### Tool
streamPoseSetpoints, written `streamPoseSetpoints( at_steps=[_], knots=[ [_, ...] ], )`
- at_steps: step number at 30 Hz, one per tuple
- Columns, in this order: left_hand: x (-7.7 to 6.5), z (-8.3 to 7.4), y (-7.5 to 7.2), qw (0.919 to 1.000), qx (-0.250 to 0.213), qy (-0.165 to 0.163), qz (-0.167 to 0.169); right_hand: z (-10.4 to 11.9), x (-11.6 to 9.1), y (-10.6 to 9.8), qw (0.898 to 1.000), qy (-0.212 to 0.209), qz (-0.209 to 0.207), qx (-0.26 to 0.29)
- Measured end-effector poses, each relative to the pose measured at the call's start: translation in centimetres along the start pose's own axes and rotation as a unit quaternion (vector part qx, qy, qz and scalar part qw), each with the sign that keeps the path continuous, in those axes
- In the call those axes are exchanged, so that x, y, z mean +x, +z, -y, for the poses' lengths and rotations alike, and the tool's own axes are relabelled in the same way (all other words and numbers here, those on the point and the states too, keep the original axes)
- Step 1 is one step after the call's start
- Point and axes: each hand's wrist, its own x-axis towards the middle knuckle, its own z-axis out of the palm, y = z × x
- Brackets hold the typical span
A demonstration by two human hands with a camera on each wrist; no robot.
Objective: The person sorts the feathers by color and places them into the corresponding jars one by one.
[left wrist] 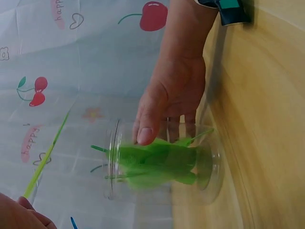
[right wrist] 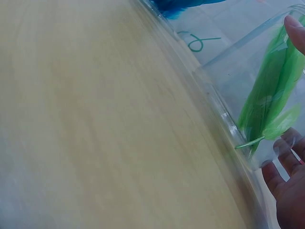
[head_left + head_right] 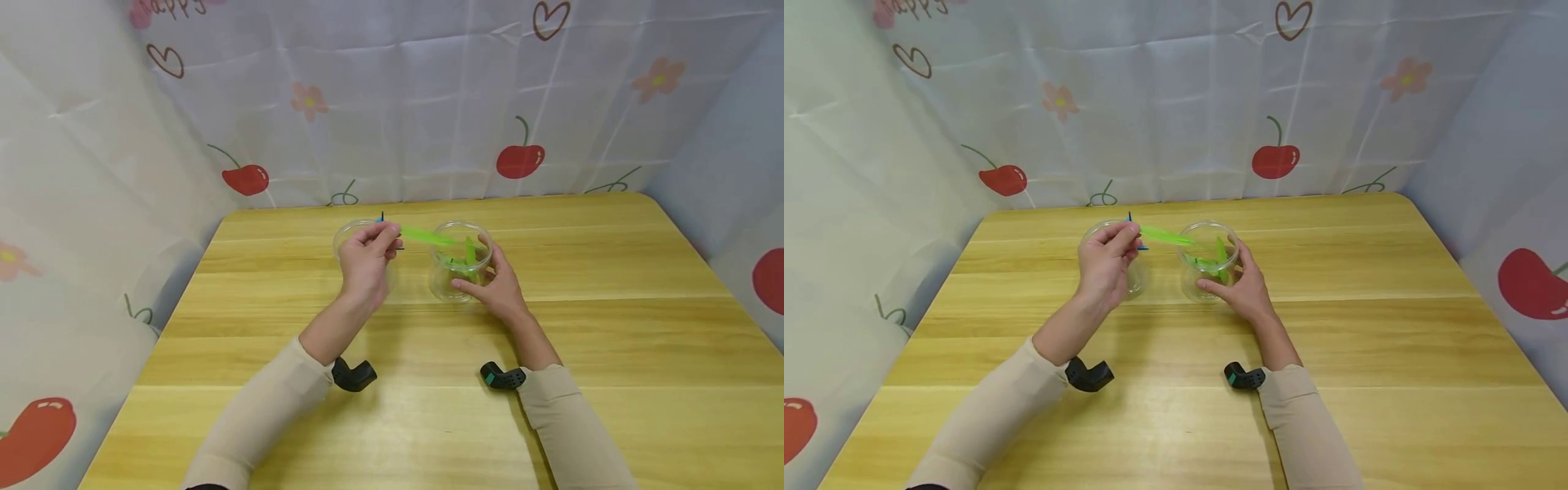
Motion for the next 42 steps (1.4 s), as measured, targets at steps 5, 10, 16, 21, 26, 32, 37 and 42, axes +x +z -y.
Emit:
streamPoseSetpoints(
  at_steps=[5, 10, 16, 21, 26, 32, 37, 42],
  knots=[
    [1.0, -0.3, 0.5, 0.9993, 0.035, 0.016, 0.002, 0.2, -0.1, 0.0, 1.000, 0.007, 0.004, -0.004],
    [2.1, -0.2, 1.1, 0.9971, 0.070, 0.031, 0.007, 0.1, -0.1, -0.1, 1.000, 0.007, 0.003, -0.004],
    [3.2, 0.2, 1.8, 0.9961, 0.081, 0.033, 0.013, 0.0, 0.0, -0.2, 1.000, 0.010, 0.000, -0.006],
    [3.4, 0.5, 2.1, 0.9948, 0.092, 0.037, 0.023, -0.1, 0.0, -0.1, 1.000, 0.009, 0.002, -0.004],
    [3.4, 0.7, 2.3, 0.9915, 0.119, 0.040, 0.034, 0.0, 0.0, -0.1, 1.000, 0.013, 0.005, 0.001],
    [3.2, 0.6, 2.1, 0.9867, 0.153, -0.005, 0.056, 0.2, 0.0, 0.0, 1.000, 0.018, 0.007, 0.009],
    [2.9, 0.4, 1.9, 0.9888, 0.134, -0.004, 0.064, 0.4, 0.0, 0.0, 1.000, 0.027, 0.007, 0.000],
    [2.5, 0.0, 1.8, 0.9906, 0.113, 0.018, 0.075, 1.9, -0.4, -0.1, 0.999, 0.031, 0.009, 0.000]
  ],
)
